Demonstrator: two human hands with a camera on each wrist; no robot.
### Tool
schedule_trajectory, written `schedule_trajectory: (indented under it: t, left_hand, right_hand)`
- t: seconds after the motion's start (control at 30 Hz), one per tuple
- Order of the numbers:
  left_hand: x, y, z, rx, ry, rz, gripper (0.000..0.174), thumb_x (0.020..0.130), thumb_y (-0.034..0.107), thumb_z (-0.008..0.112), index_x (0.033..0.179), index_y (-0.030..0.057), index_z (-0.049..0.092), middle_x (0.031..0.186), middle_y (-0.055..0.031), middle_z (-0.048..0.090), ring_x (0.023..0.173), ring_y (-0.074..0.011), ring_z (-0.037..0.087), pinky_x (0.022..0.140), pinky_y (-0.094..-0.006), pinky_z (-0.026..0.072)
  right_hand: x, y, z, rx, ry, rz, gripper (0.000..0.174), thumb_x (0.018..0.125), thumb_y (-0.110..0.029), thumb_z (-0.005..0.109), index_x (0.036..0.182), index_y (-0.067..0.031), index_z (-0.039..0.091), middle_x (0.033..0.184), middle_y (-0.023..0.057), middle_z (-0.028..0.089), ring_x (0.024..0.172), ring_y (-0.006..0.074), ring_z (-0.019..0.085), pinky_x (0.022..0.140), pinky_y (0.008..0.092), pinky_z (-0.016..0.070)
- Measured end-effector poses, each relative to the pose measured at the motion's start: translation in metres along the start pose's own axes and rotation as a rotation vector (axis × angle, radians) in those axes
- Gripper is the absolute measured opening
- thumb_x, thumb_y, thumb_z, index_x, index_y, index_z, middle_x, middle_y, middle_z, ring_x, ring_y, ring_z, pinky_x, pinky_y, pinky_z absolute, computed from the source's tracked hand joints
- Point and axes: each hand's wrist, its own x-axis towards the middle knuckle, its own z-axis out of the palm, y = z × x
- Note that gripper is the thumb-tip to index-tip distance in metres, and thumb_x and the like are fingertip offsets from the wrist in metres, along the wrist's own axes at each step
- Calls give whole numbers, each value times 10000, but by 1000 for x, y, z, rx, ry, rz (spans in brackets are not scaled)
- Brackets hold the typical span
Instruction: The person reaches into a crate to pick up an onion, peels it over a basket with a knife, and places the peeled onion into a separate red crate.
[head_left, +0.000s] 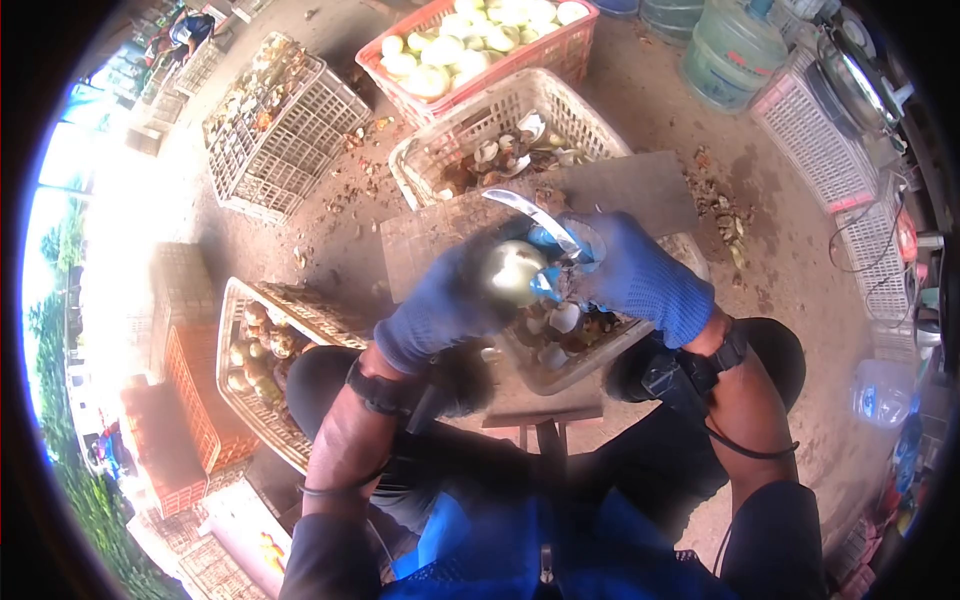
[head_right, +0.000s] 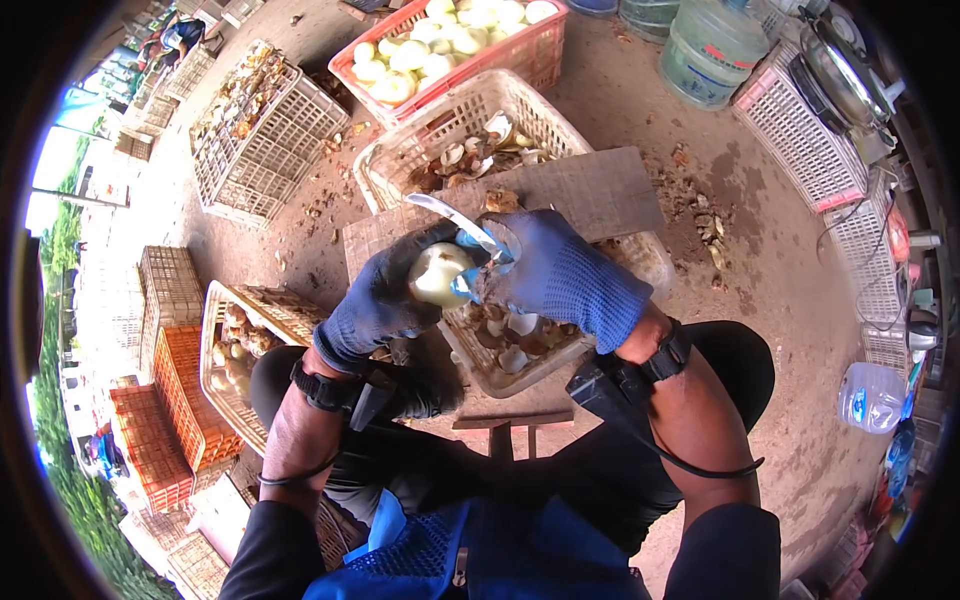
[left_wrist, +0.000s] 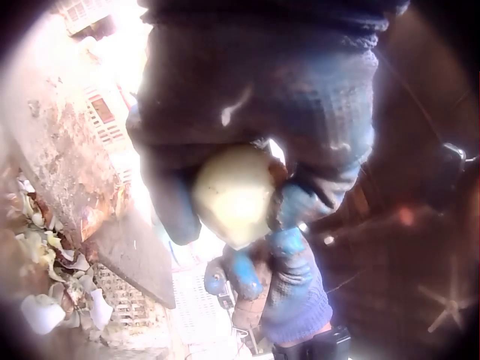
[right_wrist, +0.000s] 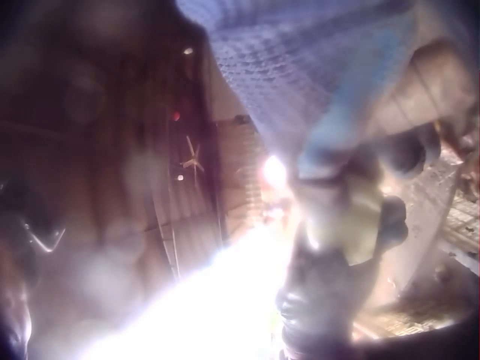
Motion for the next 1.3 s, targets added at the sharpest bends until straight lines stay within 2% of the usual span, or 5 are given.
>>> schedule_trajectory:
  t: [0.47,0.63,0.8,1.0,1.3]
  left_hand:
    - [-5,-6,-9,10,-26,62,717,751,-29,702,1419,10,445,1214,-51,607,1084,-107,553,914,-273,469]
    - [-4,-14,-7,-439,129,-125,772,680,67,732,1398,-7,460,1290,-100,574,1194,-199,535,1054,-343,403]
    - [-4,-26,-11,-585,198,-145,654,794,116,637,1400,-23,434,1292,-152,570,1110,-272,612,884,-409,557]
    - [0,-34,-14,-765,244,-118,603,846,141,587,1404,-18,424,1240,-168,594,1060,-294,641,833,-410,587]
    - [6,-36,-7,-633,303,-158,495,898,191,646,1323,-13,497,1112,-135,638,999,-236,665,840,-384,593]
  right_hand:
    - [3,-4,6,-17,172,-14,242,816,-148,717,1002,3,682,809,197,691,738,321,696,674,383,536]
    - [5,-12,9,76,261,54,186,833,-112,683,986,-7,677,797,189,688,731,314,694,666,374,533]
    - [9,5,16,-64,349,16,165,847,-101,658,987,-12,668,800,189,684,731,290,692,676,380,533]
    - [10,-3,19,79,342,119,185,842,-102,664,993,4,667,814,193,686,753,268,698,696,376,541]
    - [2,-8,4,10,-31,167,300,811,-183,732,1016,29,675,830,227,697,783,294,714,729,379,550]
